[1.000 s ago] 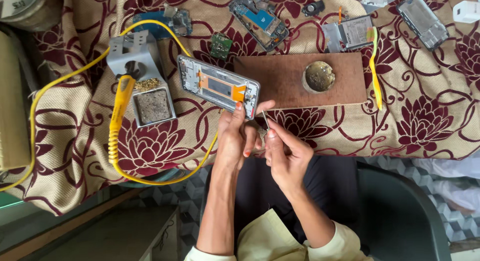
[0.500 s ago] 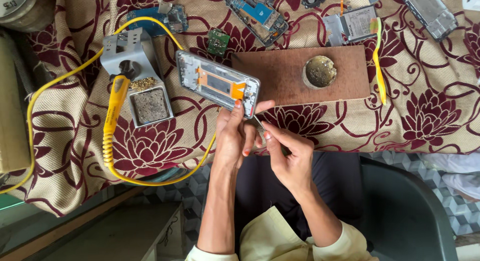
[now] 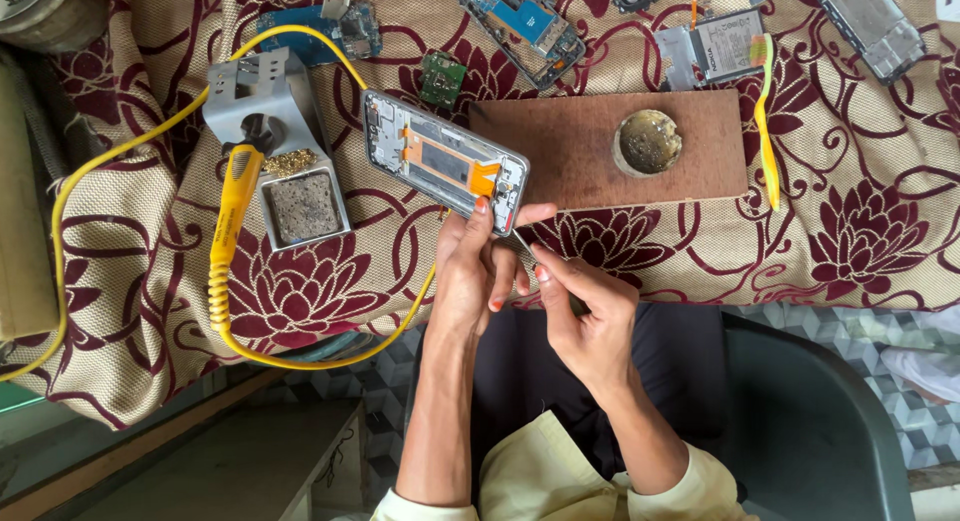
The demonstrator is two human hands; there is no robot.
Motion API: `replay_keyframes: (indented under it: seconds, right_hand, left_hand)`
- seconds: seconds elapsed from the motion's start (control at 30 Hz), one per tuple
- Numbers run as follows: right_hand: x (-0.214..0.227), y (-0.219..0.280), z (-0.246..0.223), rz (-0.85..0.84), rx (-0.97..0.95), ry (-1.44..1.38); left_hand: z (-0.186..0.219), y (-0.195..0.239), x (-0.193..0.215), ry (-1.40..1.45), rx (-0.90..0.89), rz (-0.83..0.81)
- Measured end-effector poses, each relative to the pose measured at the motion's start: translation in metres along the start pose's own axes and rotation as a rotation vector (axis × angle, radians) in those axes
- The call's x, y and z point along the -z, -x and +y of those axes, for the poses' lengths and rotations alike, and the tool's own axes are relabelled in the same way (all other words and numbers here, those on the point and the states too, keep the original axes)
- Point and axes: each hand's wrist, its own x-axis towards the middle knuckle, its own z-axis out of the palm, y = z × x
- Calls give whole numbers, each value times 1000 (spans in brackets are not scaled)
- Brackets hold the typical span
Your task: The person cleans the interior of a disassembled mobile phone using a toothbrush and a small screwdriver. They repeatedly brush the inside surfaces and occasionally use the screwdriver to scrape or adjust components.
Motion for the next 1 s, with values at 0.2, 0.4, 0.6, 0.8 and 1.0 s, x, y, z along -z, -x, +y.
replay_keyframes:
  seconds: [0.2,0.4,0.6,0.8,1.0]
  right_hand:
    - [2,-3,-6,-36,-28,68]
    - [29,-19,-12,-199,-202,103]
    - [33,-31,11,-290,-596,-368]
    - [-30,19,21,70,-503,-737]
    - [-2,8,36,314,-200,-560]
  left_hand:
    - [2,0,-1,15,-7,-14]
    - [5,-2,-4,-145,12,-42]
    - [4,-1,-9,-145,-69,-24]
    - [-9,-1,-6,72,-99,27]
    - [-10,-3,1,17,-87,29]
